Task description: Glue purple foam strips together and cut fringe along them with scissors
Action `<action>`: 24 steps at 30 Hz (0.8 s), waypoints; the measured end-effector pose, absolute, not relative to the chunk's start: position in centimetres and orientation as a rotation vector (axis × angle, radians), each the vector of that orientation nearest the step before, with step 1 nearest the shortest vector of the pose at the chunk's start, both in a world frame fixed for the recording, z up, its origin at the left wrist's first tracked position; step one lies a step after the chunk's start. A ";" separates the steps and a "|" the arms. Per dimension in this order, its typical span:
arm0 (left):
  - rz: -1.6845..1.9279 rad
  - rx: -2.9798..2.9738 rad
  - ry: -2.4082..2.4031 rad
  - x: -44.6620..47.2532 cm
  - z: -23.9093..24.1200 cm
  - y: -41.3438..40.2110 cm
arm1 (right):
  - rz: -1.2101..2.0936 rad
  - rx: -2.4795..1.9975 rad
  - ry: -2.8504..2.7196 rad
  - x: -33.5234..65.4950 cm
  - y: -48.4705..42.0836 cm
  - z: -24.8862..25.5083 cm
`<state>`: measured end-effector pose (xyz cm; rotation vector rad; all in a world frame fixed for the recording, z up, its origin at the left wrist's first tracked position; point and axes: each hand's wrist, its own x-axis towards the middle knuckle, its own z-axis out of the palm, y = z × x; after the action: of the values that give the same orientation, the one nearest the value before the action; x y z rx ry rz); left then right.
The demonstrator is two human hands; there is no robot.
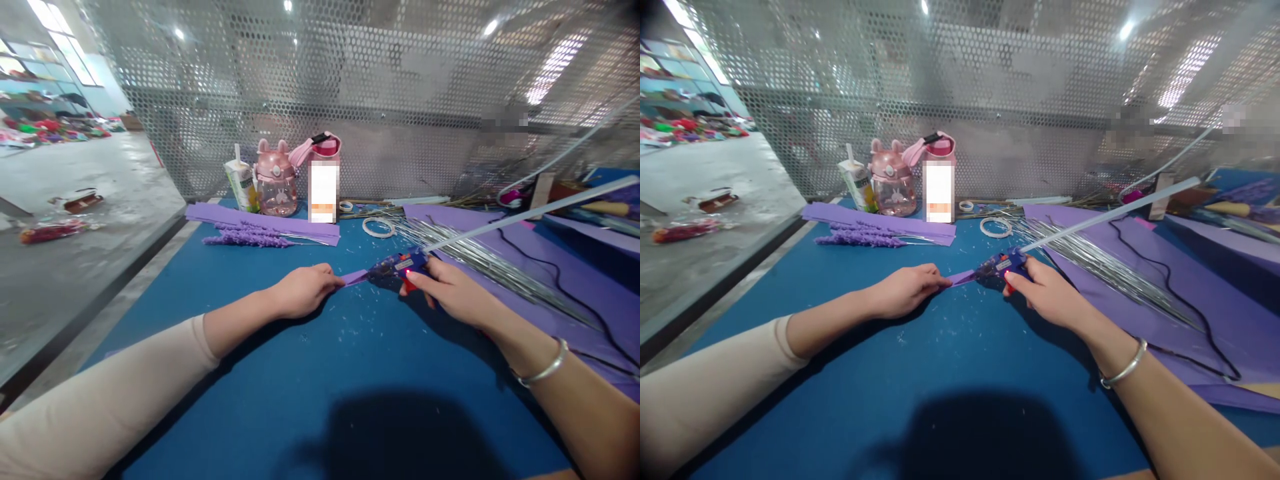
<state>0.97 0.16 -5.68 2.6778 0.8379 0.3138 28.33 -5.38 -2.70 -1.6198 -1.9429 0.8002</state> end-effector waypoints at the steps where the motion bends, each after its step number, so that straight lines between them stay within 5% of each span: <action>1: 0.307 2.679 0.845 1.0 -5.7 0.1 | 0.777 -1.613 -1.950 28.6 -5.4 -2.4; 9: 0.318 2.635 0.851 1.1 -5.7 0.2 | 0.062 -1.579 -2.002 30.9 -4.0 -2.6; 17: 0.539 2.442 1.243 1.2 -6.0 0.2 | -0.131 -1.562 -2.225 30.5 1.4 -6.6; 24: 0.364 2.393 1.349 -0.1 -5.0 -0.3 | -0.237 -1.587 -2.190 29.4 2.4 -4.5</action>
<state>-0.08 -0.32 -5.01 2.3927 1.3486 0.3640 29.38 2.35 -4.51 -1.5874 -2.1905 -0.2374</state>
